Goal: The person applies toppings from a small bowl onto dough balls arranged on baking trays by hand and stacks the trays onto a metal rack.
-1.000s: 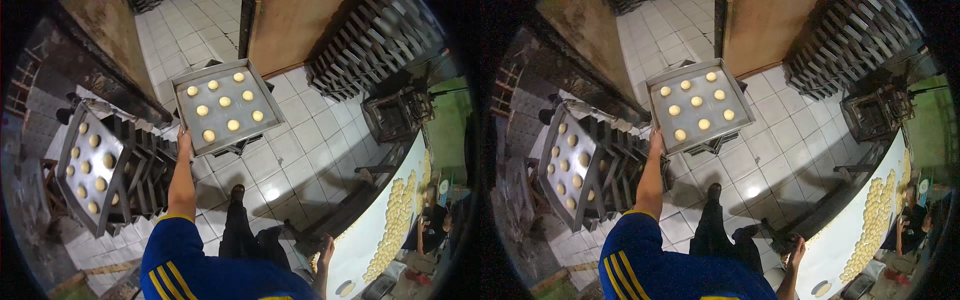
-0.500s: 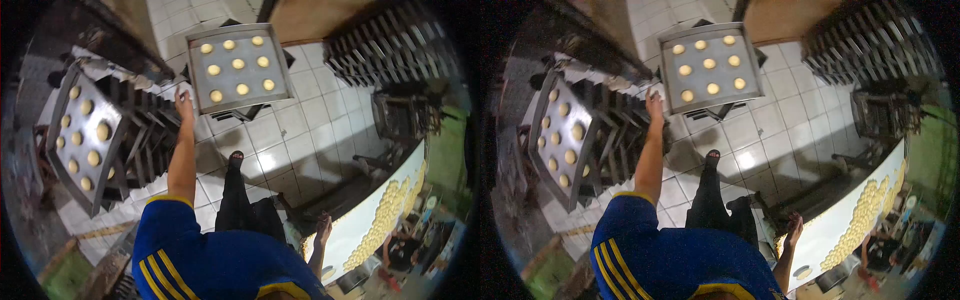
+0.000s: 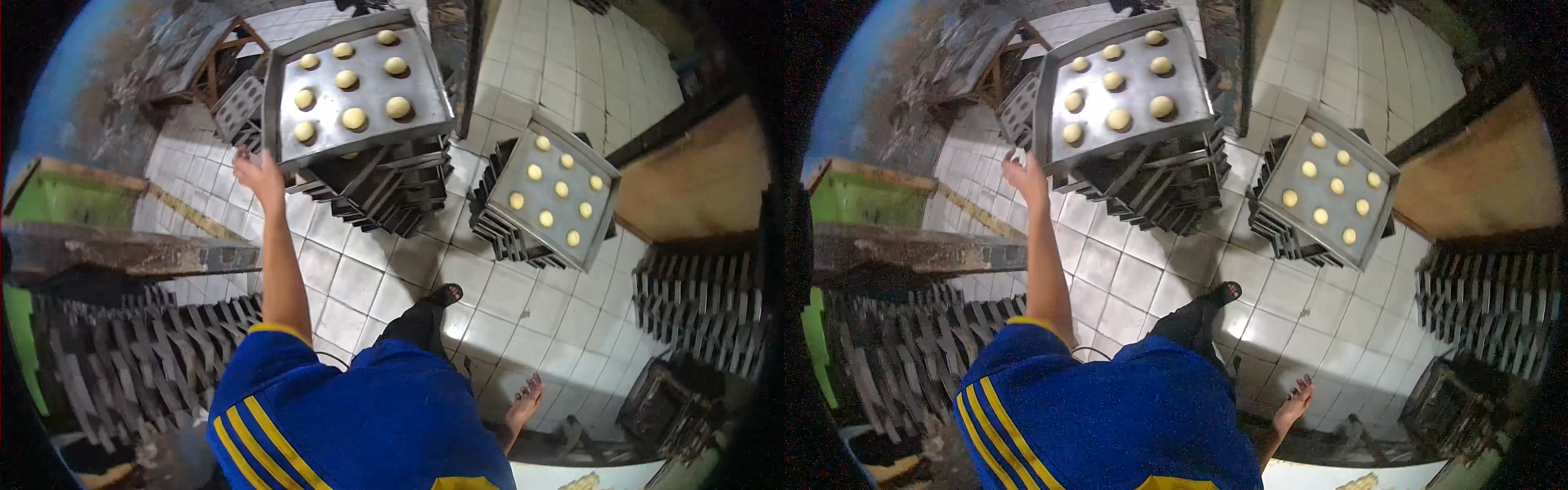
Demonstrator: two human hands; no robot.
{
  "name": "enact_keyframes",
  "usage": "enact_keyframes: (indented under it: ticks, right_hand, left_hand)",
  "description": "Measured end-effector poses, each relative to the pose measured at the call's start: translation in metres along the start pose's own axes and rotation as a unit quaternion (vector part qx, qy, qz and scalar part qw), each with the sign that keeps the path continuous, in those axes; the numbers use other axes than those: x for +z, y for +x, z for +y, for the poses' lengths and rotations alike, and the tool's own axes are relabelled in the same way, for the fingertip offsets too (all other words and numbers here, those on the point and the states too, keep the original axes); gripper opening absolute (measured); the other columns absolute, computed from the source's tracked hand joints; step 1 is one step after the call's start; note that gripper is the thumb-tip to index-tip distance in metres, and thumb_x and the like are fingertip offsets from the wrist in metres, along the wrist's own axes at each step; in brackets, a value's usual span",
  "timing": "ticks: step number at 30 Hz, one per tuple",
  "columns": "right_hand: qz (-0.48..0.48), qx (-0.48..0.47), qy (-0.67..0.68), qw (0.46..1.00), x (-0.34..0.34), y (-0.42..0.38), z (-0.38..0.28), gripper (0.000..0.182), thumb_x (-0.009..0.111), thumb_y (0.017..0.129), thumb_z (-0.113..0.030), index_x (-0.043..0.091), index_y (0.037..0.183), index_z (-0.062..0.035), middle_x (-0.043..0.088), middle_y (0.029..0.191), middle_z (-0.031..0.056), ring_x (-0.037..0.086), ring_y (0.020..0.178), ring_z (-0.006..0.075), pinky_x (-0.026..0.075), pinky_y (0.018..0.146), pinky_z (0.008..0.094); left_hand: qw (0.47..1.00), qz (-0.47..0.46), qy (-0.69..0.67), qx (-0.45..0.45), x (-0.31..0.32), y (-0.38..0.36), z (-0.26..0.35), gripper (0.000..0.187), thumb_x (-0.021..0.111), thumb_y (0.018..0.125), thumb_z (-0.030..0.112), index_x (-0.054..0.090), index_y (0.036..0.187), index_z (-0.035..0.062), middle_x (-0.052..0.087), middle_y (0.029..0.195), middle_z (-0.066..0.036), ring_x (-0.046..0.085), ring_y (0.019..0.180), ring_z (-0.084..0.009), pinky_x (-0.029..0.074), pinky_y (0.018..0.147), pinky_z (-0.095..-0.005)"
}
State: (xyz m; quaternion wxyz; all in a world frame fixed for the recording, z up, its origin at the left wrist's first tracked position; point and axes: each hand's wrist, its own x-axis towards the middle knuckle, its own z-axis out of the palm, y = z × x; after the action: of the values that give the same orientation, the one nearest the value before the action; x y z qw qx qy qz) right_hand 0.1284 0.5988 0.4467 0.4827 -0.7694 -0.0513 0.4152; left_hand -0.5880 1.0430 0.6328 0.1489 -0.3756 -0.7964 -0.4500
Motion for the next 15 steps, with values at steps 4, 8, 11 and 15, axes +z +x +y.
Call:
enact_keyframes:
  ticks: [4, 8, 11, 15]
  right_hand:
    - [-0.024, -0.006, 0.019, 1.000, 0.013, 0.015, -0.018, 0.056, 0.049, 0.114, -0.057, 0.066, 0.146, -0.0148, 0.065, 0.125, 0.0023, 0.047, 0.089, 0.0116, 0.039, 0.076, 0.0294]
    - [-0.036, -0.008, 0.019, 0.999, 0.003, 0.011, -0.014, 0.055, 0.051, 0.113, -0.057, 0.067, 0.144, -0.0151, 0.066, 0.123, 0.0021, 0.047, 0.088, 0.0111, 0.038, 0.075, 0.0282]
    - [-0.006, -0.002, 0.037, 0.999, -0.002, -0.001, -0.010, 0.054, 0.052, 0.113, -0.058, 0.068, 0.143, -0.0153, 0.066, 0.121, 0.0016, 0.048, 0.086, 0.0110, 0.039, 0.074, 0.0283]
    - [0.009, -0.022, 0.068, 0.997, -0.023, -0.001, 0.014, 0.055, 0.055, 0.111, -0.060, 0.071, 0.139, -0.0151, 0.067, 0.113, 0.0005, 0.049, 0.084, 0.0109, 0.039, 0.072, 0.0284]
  left_hand:
    - [0.913, -0.297, -0.116, -0.256, 0.054, 0.092, -0.097, 0.067, 0.078, 0.091, 0.038, 0.057, 0.139, -0.0043, 0.066, 0.137, -0.023, 0.065, 0.126, -0.0352, 0.051, 0.107, -0.0450]
    - [0.750, -0.502, -0.190, -0.387, 0.053, 0.118, -0.097, 0.033, 0.073, 0.092, 0.037, 0.074, 0.115, 0.0131, 0.075, 0.098, -0.003, 0.073, 0.088, -0.0212, 0.061, 0.079, -0.0386]
    - [0.753, -0.507, -0.190, -0.373, 0.049, 0.127, -0.085, 0.021, 0.071, 0.089, 0.033, 0.072, 0.096, 0.0130, 0.072, 0.086, -0.003, 0.069, 0.073, -0.0208, 0.057, 0.062, -0.0379]
    - [0.719, -0.470, -0.322, -0.399, 0.032, 0.104, -0.042, 0.010, 0.067, 0.078, 0.021, 0.066, 0.086, 0.0142, 0.063, 0.077, -0.002, 0.063, 0.070, -0.0219, 0.055, 0.062, -0.0356]
